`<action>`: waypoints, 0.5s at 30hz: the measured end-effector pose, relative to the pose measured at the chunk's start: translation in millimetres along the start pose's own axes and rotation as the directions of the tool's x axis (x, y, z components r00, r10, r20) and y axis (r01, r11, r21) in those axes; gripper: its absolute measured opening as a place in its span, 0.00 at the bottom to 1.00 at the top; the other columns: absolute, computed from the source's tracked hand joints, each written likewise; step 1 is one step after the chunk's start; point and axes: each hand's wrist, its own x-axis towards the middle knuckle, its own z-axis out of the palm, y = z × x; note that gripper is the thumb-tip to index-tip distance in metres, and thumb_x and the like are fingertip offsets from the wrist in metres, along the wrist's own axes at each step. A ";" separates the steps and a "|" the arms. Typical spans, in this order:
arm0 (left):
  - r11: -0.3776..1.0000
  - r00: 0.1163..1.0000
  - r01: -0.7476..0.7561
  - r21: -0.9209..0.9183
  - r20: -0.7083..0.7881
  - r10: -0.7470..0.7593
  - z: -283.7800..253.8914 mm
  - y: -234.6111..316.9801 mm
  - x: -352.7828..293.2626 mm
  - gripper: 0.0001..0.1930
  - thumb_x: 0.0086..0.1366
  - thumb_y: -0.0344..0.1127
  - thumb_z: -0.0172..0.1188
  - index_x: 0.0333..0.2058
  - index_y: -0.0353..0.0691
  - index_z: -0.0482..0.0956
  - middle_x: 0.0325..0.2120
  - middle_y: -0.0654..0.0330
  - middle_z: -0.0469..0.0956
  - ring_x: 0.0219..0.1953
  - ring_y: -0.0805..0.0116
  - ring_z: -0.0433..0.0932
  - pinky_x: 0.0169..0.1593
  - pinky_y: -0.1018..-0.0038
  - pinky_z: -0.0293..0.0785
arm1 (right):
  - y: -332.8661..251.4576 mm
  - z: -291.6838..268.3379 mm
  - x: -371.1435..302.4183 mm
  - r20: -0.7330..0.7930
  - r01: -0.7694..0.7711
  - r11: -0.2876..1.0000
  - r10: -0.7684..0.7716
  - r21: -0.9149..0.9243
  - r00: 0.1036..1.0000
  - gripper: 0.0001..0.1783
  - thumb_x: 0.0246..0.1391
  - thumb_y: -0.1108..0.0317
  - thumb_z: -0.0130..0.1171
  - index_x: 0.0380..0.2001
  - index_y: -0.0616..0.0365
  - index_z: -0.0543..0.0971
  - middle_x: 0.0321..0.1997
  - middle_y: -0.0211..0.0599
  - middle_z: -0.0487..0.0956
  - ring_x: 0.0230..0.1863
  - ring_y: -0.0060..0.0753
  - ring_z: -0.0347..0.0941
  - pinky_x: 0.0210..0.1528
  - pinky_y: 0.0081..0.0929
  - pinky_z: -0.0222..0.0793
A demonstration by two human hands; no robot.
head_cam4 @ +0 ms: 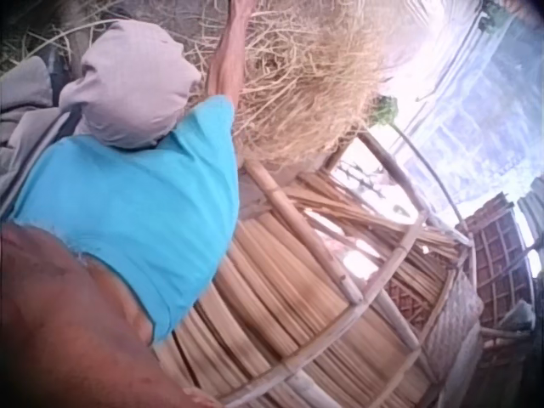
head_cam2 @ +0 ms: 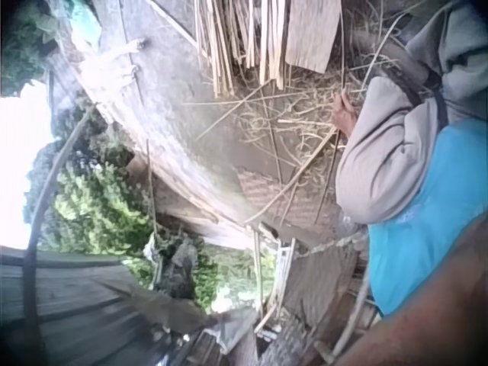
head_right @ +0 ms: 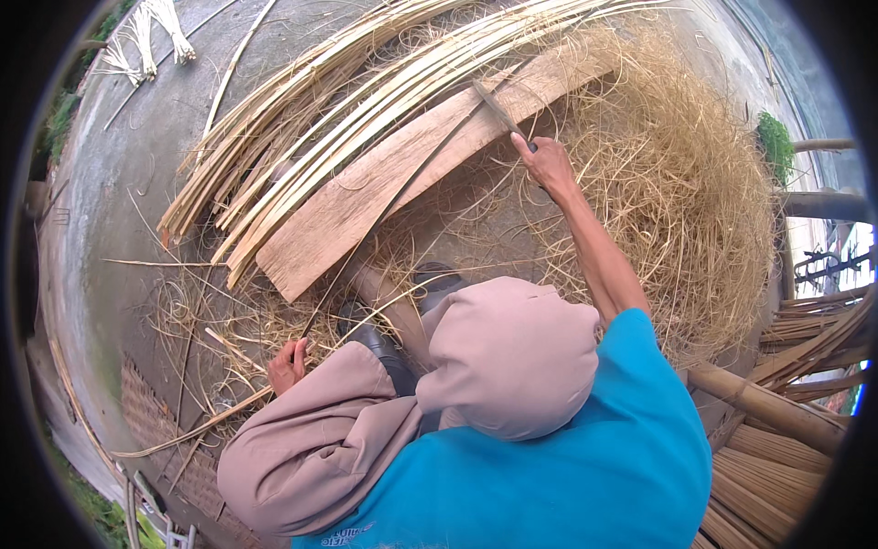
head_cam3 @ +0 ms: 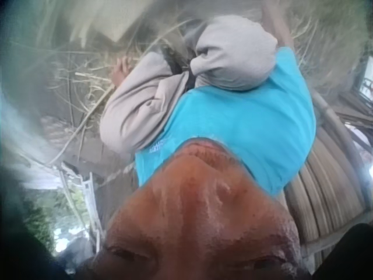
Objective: The person sits on the ground and uses a machete to split long bamboo strips into thinner pieces on a wooden board. They repeatedly position the bamboo, strike it with the machete, and separate the resulting strips.
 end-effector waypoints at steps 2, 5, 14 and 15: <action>0.999 0.999 -0.011 -0.034 0.038 0.013 11.4 2.2 11.5 0.17 0.73 0.45 0.58 0.29 0.40 0.81 0.20 0.51 0.76 0.21 0.51 0.74 0.28 0.60 0.67 | -3.2 -5.0 -27.3 0.002 0.034 0.988 -0.034 -0.153 0.999 0.37 0.65 0.32 0.51 0.19 0.55 0.75 0.12 0.25 0.67 0.15 0.23 0.64 0.17 0.32 0.62; 0.994 0.992 0.099 0.050 0.073 -0.102 -11.4 -52.2 -26.2 0.17 0.72 0.45 0.60 0.29 0.39 0.81 0.19 0.52 0.77 0.20 0.55 0.73 0.28 0.62 0.67 | 9.6 0.7 -1.8 -0.043 0.029 0.997 -0.032 -0.070 0.999 0.38 0.63 0.29 0.52 0.16 0.53 0.71 0.13 0.26 0.68 0.15 0.24 0.64 0.16 0.32 0.58; 0.959 0.972 0.135 0.250 0.152 -0.177 -128.1 -199.9 -79.3 0.26 0.66 0.49 0.67 0.56 0.37 0.81 0.45 0.48 0.84 0.49 0.55 0.82 0.55 0.64 0.74 | 18.7 23.4 -32.2 -0.123 0.139 0.989 -0.145 -0.058 0.982 0.41 0.64 0.32 0.52 0.13 0.58 0.70 0.12 0.33 0.66 0.16 0.32 0.62 0.22 0.39 0.60; 0.971 0.960 0.189 0.149 0.182 -0.215 -100.3 -137.2 -31.5 0.29 0.66 0.51 0.66 0.59 0.37 0.78 0.49 0.47 0.82 0.53 0.54 0.80 0.60 0.64 0.72 | 31.5 36.7 -36.6 -0.093 0.033 0.996 -0.026 0.083 0.995 0.40 0.65 0.32 0.51 0.14 0.59 0.71 0.12 0.34 0.67 0.17 0.32 0.63 0.22 0.39 0.59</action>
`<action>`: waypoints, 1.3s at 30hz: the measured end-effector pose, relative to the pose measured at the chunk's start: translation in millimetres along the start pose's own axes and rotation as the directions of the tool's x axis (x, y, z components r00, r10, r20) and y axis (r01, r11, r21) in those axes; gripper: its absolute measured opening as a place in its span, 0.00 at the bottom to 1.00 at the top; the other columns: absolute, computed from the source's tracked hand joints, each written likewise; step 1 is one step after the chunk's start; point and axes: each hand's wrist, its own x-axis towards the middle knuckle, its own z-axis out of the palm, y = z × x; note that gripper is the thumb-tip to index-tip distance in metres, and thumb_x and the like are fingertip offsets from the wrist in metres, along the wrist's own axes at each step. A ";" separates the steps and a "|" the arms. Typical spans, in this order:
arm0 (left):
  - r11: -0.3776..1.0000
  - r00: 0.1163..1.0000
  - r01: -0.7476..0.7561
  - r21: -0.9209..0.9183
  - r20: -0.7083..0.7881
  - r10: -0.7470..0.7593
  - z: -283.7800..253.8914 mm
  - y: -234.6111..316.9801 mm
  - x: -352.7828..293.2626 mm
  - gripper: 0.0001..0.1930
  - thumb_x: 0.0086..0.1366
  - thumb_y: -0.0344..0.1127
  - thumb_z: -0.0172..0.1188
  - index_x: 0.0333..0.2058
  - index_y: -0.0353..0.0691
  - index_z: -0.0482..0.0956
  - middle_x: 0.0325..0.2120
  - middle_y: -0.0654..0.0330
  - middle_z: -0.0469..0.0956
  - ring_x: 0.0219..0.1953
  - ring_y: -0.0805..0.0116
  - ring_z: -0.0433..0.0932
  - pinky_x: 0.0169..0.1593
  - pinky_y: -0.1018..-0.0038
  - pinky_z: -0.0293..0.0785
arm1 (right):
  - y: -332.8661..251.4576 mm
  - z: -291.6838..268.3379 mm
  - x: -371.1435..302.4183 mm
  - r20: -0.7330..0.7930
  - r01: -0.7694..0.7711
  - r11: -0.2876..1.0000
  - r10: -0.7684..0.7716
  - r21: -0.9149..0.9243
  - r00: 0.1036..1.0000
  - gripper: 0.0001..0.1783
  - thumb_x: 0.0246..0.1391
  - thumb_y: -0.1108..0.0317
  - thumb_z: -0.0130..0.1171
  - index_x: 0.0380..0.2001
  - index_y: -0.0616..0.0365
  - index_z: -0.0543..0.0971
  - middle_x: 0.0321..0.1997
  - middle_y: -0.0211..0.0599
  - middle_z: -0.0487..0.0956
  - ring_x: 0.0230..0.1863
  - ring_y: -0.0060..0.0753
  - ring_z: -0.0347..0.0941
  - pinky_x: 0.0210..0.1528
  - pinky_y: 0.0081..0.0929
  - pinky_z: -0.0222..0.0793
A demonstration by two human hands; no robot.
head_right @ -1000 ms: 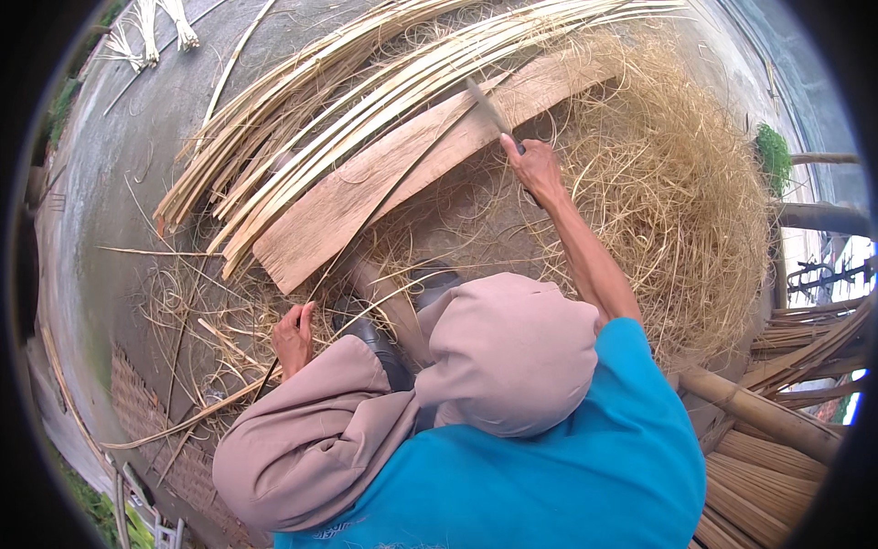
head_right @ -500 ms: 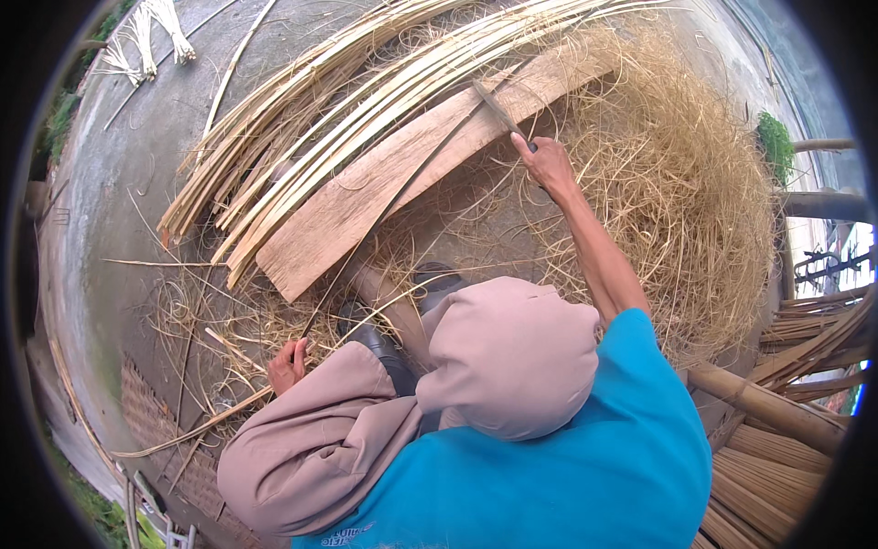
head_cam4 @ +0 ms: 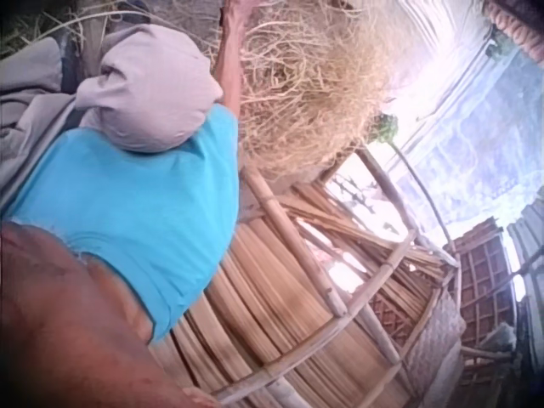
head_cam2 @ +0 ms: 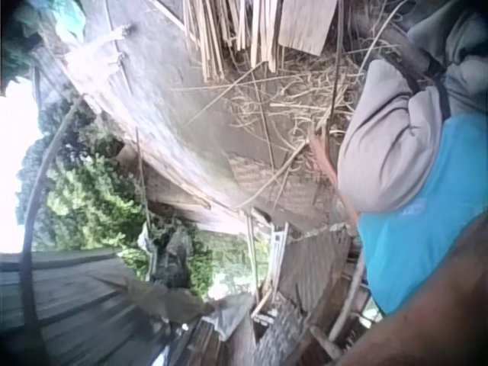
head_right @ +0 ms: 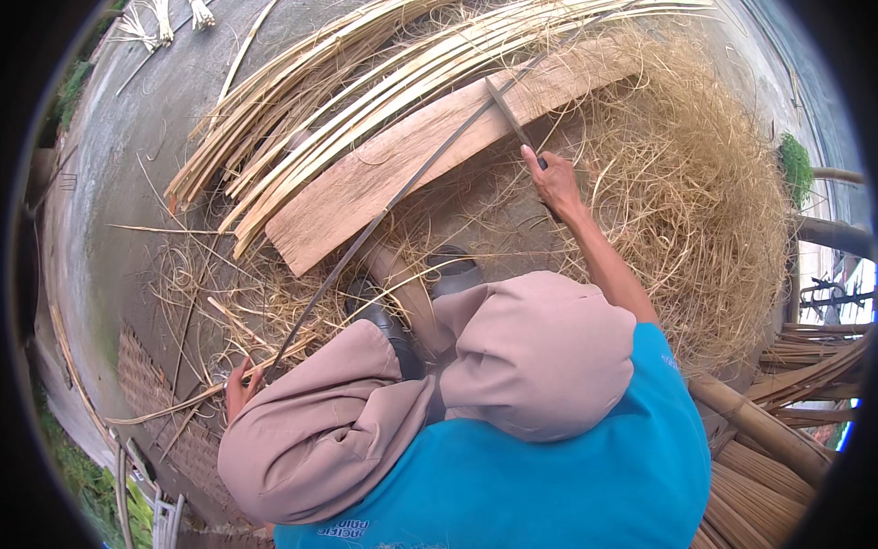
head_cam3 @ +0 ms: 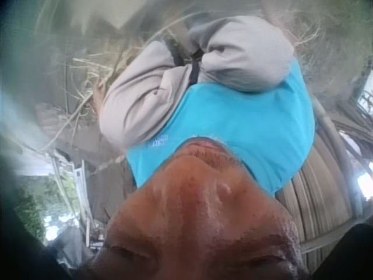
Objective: The person sits on the ground and uses a machete to split long bamboo strips into thinner pieces on a wooden board. They repeatedly position the bamboo, strike it with the machete, and separate the resulting strips.
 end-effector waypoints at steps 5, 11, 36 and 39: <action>0.880 0.850 -0.129 -0.457 0.406 0.335 84.1 197.1 104.8 0.28 0.73 0.58 0.55 0.35 0.33 0.82 0.23 0.60 0.77 0.27 0.72 0.75 0.35 0.71 0.71 | -45.0 52.8 -35.7 0.032 -0.123 0.947 0.119 0.297 0.992 0.34 0.66 0.39 0.55 0.21 0.60 0.74 0.13 0.30 0.71 0.14 0.22 0.70 0.16 0.25 0.65; 0.910 0.916 -0.393 -0.132 0.033 0.400 122.8 265.2 102.1 0.23 0.76 0.54 0.50 0.29 0.42 0.78 0.13 0.54 0.73 0.19 0.55 0.75 0.26 0.58 0.68 | -79.3 55.5 -115.9 0.279 0.144 0.989 -0.129 -0.036 0.952 0.37 0.62 0.33 0.57 0.26 0.64 0.79 0.15 0.47 0.76 0.21 0.40 0.79 0.26 0.40 0.74; 0.870 0.920 -0.360 -0.338 0.029 0.391 103.1 209.4 68.6 0.21 0.68 0.44 0.65 0.58 0.50 0.81 0.25 0.58 0.80 0.26 0.65 0.76 0.36 0.64 0.72 | -16.8 -29.0 63.2 0.044 -0.061 0.997 0.063 -0.047 0.997 0.35 0.66 0.33 0.49 0.19 0.52 0.73 0.13 0.21 0.64 0.11 0.20 0.58 0.12 0.27 0.53; 0.807 0.821 -0.570 -0.155 -0.137 0.554 127.4 246.5 78.0 0.23 0.65 0.37 0.69 0.59 0.48 0.80 0.28 0.56 0.79 0.26 0.61 0.77 0.34 0.65 0.73 | -30.3 38.3 -16.4 0.095 0.134 0.987 -0.143 0.091 0.985 0.34 0.66 0.33 0.50 0.18 0.51 0.72 0.12 0.21 0.65 0.10 0.17 0.57 0.09 0.25 0.49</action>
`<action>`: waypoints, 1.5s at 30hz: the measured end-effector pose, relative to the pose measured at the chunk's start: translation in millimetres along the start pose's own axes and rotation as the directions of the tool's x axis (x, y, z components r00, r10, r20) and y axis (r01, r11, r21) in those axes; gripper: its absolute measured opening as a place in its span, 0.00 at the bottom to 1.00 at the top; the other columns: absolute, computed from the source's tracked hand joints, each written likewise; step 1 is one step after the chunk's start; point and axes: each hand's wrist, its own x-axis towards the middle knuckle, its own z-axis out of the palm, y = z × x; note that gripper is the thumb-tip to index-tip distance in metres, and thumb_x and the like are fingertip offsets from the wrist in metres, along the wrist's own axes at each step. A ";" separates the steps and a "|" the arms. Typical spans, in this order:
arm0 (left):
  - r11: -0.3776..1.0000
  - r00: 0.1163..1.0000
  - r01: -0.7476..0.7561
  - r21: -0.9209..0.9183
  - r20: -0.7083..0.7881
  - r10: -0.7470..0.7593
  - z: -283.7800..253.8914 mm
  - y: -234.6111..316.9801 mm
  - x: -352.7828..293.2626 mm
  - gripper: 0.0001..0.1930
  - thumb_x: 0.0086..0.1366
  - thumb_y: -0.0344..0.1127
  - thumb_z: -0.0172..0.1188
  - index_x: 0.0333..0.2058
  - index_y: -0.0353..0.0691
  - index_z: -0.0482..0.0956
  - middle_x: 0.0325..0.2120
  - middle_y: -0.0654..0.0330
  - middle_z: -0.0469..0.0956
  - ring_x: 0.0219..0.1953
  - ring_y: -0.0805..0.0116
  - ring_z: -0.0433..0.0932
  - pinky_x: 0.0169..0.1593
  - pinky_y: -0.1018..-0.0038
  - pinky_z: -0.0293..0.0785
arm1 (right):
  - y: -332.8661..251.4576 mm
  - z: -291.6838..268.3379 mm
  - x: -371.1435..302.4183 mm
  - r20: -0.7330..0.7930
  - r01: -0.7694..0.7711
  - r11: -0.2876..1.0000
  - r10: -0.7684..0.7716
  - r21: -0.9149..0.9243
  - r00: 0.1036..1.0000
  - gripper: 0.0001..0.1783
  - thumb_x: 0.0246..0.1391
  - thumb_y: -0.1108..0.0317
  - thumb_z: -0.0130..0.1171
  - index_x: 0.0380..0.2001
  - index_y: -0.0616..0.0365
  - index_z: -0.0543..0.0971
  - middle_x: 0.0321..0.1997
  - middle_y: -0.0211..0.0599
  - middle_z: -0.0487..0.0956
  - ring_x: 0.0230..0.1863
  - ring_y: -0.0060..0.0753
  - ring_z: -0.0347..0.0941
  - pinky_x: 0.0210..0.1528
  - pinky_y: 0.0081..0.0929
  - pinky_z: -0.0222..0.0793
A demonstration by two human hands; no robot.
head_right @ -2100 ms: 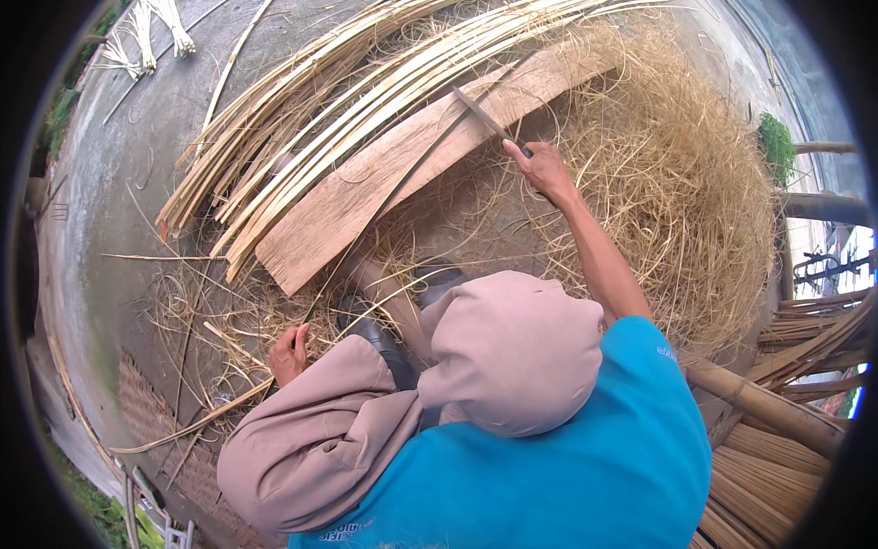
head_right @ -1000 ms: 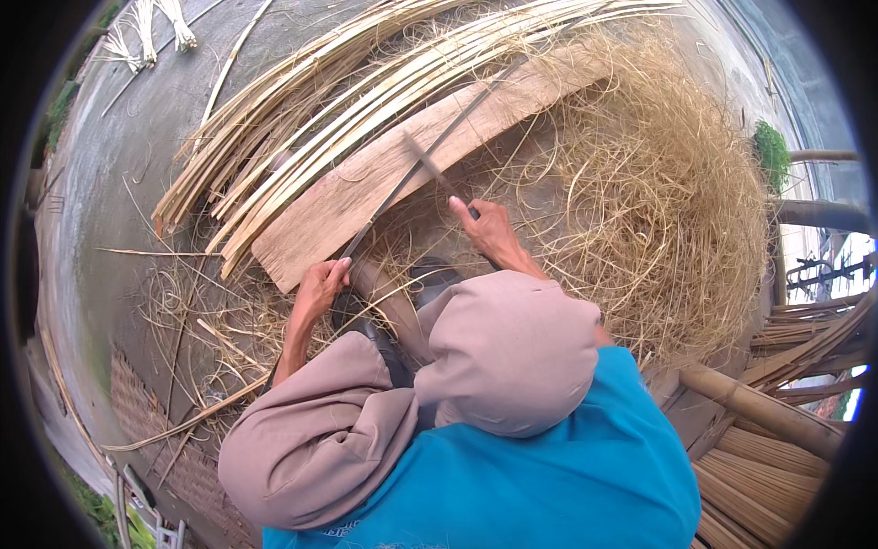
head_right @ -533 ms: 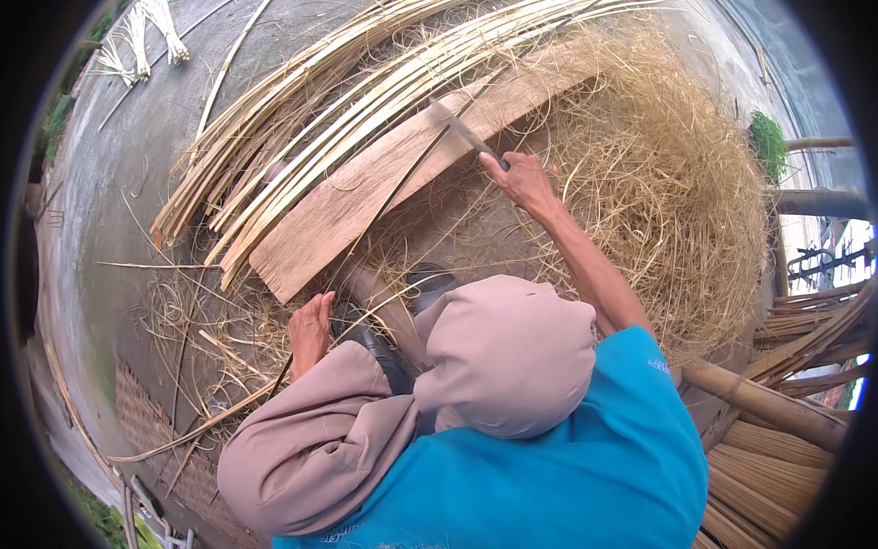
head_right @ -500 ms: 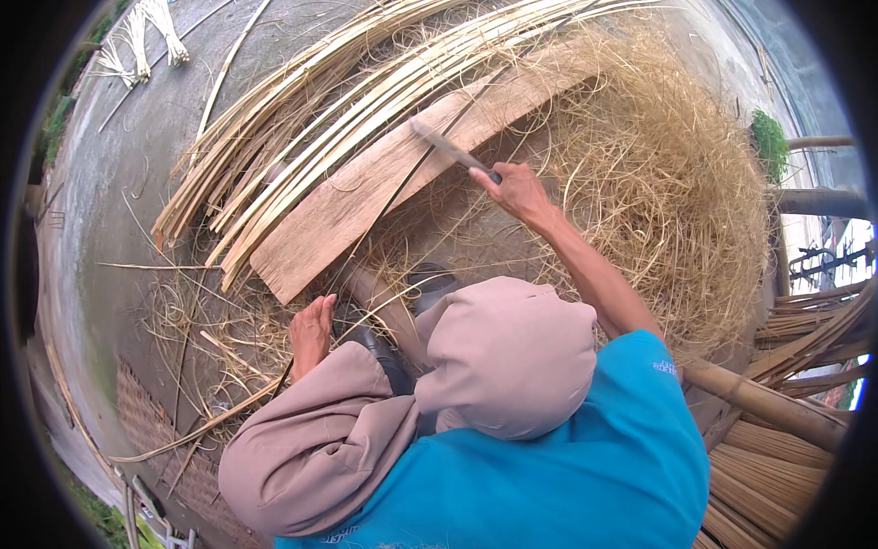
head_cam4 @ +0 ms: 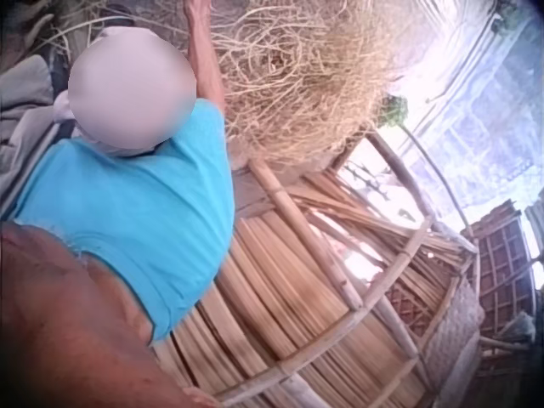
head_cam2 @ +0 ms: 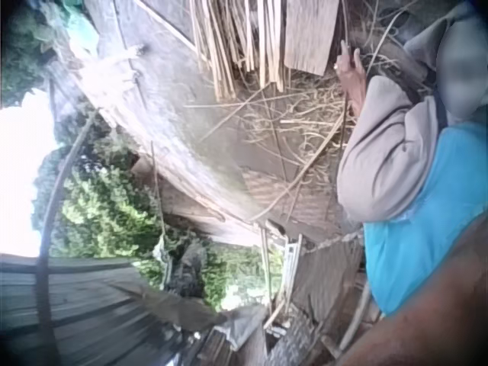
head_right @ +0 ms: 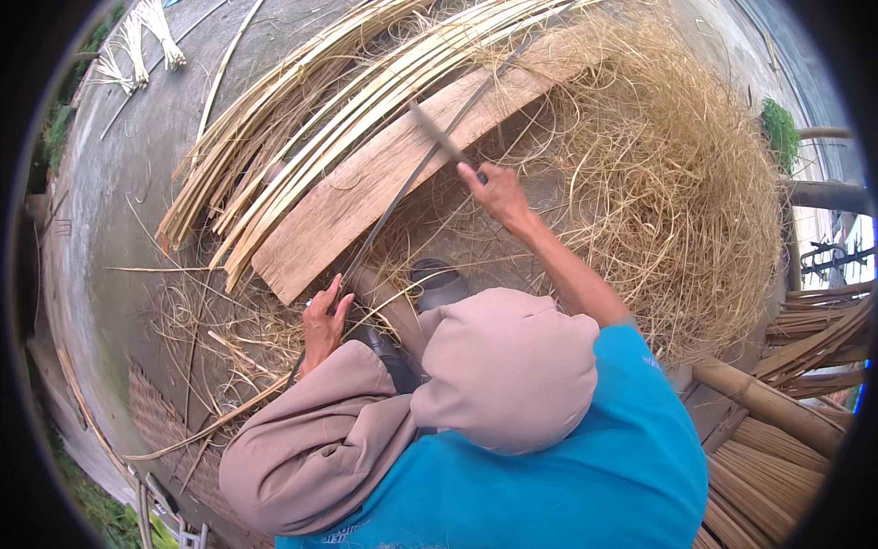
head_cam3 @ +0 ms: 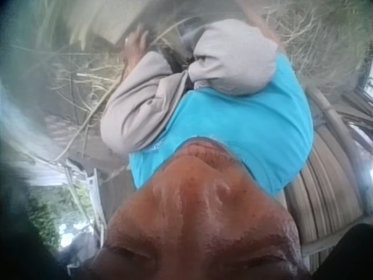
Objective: The person sits on the ground and uses a machete to split long bamboo strips into thinner pieces on a wooden board. They repeatedly position the bamboo, strike it with the machete, and separate the resulting strips.
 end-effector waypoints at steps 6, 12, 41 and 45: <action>0.982 0.992 0.122 -0.144 -0.019 -0.126 -1.4 -9.1 -0.2 0.14 0.70 0.37 0.62 0.51 0.42 0.85 0.27 0.46 0.81 0.24 0.59 0.78 0.33 0.66 0.74 | -54.3 81.8 -113.0 0.204 0.380 0.914 -0.348 -0.142 0.915 0.32 0.61 0.38 0.61 0.25 0.60 0.78 0.20 0.48 0.78 0.24 0.53 0.78 0.29 0.48 0.74; 0.976 0.993 0.109 -0.191 0.059 -0.099 0.1 1.4 19.0 0.14 0.71 0.38 0.61 0.50 0.38 0.85 0.34 0.44 0.84 0.32 0.60 0.85 0.38 0.69 0.77 | 33.8 -66.8 42.0 -0.263 -0.225 0.974 0.214 -0.014 0.941 0.35 0.63 0.35 0.57 0.16 0.54 0.72 0.10 0.23 0.67 0.13 0.22 0.65 0.15 0.29 0.58; 0.933 0.942 -0.037 0.359 -0.298 0.152 -361.1 52.8 96.8 0.15 0.77 0.45 0.51 0.49 0.49 0.86 0.42 0.62 0.84 0.39 0.67 0.80 0.38 0.66 0.76 | 8.3 -40.6 -22.3 0.052 -0.360 0.717 0.413 0.597 0.909 0.32 0.63 0.36 0.57 0.28 0.58 0.74 0.21 0.31 0.75 0.18 0.22 0.73 0.19 0.23 0.71; 0.975 0.935 0.212 -0.061 0.303 -0.185 -221.1 36.8 115.4 0.21 0.76 0.54 0.51 0.36 0.45 0.85 0.13 0.75 0.61 0.15 0.82 0.54 0.17 0.79 0.49 | -3.9 -33.3 -7.2 0.018 -0.221 0.585 0.332 0.780 0.943 0.30 0.64 0.38 0.57 0.33 0.60 0.75 0.22 0.31 0.75 0.18 0.22 0.74 0.20 0.24 0.72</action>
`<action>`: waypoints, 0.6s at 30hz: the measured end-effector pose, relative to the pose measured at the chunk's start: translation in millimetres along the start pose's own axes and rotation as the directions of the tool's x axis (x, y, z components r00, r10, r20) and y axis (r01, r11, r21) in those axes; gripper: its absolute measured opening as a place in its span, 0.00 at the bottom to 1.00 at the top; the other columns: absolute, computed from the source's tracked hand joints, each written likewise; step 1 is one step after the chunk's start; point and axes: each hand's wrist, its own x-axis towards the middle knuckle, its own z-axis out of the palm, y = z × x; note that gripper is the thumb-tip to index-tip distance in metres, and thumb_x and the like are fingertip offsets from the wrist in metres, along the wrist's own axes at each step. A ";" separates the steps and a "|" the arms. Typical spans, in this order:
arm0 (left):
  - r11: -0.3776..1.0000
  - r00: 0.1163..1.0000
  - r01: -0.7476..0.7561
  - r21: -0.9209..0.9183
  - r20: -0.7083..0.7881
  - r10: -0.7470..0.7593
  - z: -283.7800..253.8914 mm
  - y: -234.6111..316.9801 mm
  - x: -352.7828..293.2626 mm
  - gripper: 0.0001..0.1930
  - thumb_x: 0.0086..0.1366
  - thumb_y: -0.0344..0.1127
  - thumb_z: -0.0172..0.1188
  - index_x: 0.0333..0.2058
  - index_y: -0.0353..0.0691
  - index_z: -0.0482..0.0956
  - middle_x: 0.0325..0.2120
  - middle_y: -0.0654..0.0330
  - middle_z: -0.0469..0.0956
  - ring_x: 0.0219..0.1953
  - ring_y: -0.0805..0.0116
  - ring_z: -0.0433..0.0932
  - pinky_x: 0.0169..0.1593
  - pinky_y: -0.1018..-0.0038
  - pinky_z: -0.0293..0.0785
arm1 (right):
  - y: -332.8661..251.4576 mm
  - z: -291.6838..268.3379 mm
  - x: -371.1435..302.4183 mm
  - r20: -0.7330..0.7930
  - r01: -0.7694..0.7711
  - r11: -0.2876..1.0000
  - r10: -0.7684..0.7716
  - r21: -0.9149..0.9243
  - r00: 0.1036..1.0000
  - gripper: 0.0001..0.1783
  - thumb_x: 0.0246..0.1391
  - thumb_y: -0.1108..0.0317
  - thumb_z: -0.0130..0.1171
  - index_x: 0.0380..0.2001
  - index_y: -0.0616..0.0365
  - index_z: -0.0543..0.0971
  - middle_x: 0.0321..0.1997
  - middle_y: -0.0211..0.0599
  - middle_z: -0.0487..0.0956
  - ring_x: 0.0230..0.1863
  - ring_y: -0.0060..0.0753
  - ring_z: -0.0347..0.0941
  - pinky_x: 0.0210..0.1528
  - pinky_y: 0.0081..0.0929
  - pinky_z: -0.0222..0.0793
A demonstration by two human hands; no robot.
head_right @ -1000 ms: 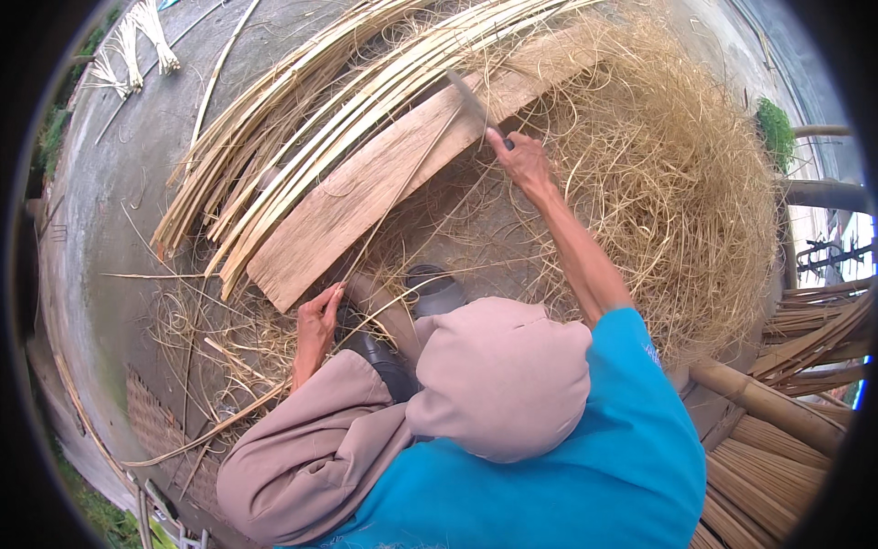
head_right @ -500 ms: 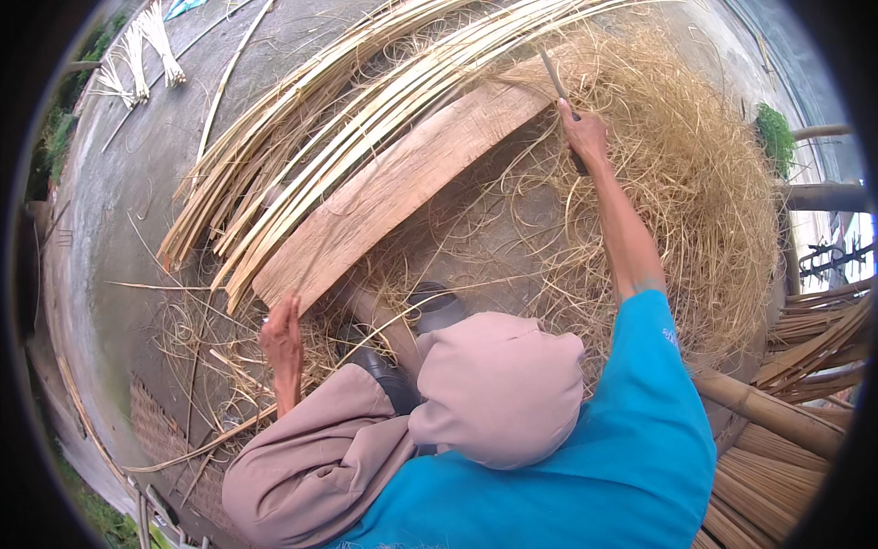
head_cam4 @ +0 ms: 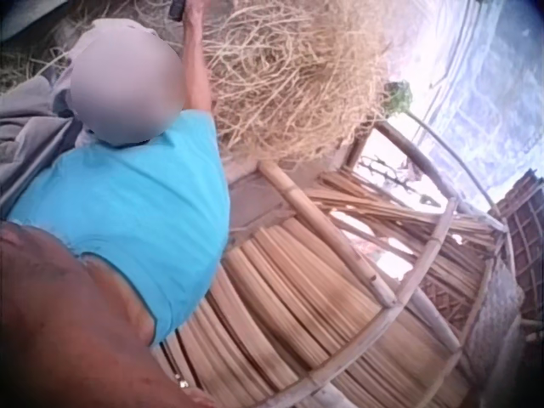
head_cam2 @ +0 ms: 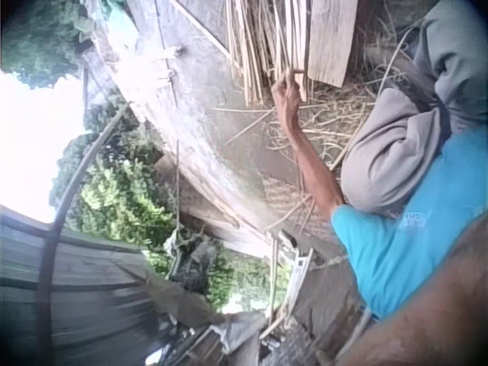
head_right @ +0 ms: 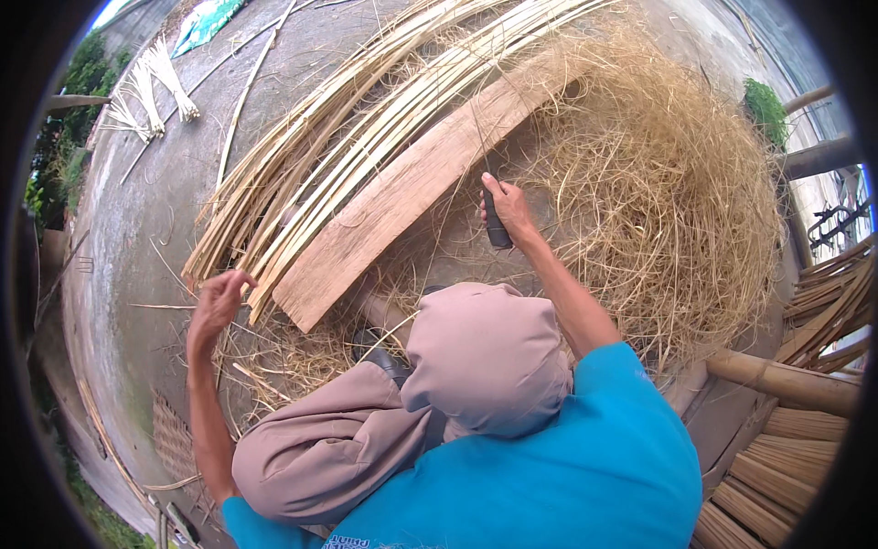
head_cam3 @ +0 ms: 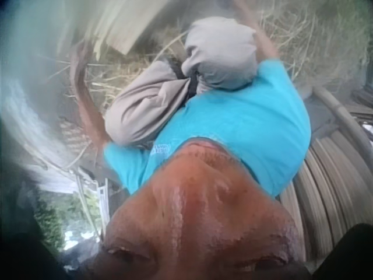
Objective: The person sits on the ground and uses a machete to split long bamboo strips into thinner pieces on a wooden board. They repeatedly position the bamboo, strike it with the machete, and separate the resulting strips.
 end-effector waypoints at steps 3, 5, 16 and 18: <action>0.879 0.911 0.320 -0.353 0.368 -0.184 84.0 -44.9 -9.0 0.21 0.77 0.53 0.52 0.36 0.42 0.82 0.12 0.78 0.59 0.12 0.85 0.53 0.14 0.80 0.46 | -9.4 20.4 0.0 -0.060 0.047 0.988 -0.039 0.150 0.997 0.30 0.66 0.37 0.53 0.34 0.59 0.74 0.22 0.30 0.74 0.19 0.21 0.74 0.20 0.23 0.73; 0.806 0.836 0.471 -0.360 0.472 -0.278 120.5 -63.1 -27.1 0.21 0.76 0.55 0.53 0.35 0.44 0.81 0.13 0.79 0.56 0.13 0.85 0.51 0.16 0.80 0.44 | -11.0 18.6 -0.9 -0.168 0.127 0.987 -0.108 0.103 0.980 0.31 0.67 0.35 0.51 0.33 0.57 0.75 0.23 0.29 0.75 0.20 0.21 0.73 0.21 0.21 0.73; 0.663 0.769 0.618 -0.424 0.501 -0.397 122.0 -218.4 -165.5 0.20 0.75 0.53 0.56 0.41 0.38 0.81 0.25 0.68 0.77 0.25 0.78 0.72 0.31 0.77 0.70 | -13.8 13.1 15.8 0.262 0.335 0.192 -0.326 -0.923 0.909 0.33 0.67 0.37 0.50 0.29 0.61 0.75 0.28 0.58 0.81 0.33 0.63 0.80 0.35 0.53 0.73; 0.832 0.867 0.460 -0.309 0.358 -0.347 132.5 -213.1 -146.9 0.21 0.75 0.52 0.57 0.45 0.36 0.82 0.25 0.69 0.76 0.26 0.78 0.72 0.33 0.77 0.70 | -4.4 16.9 14.4 0.205 0.285 0.233 -0.316 -0.930 0.926 0.34 0.67 0.37 0.50 0.28 0.62 0.76 0.26 0.60 0.80 0.33 0.64 0.80 0.36 0.53 0.73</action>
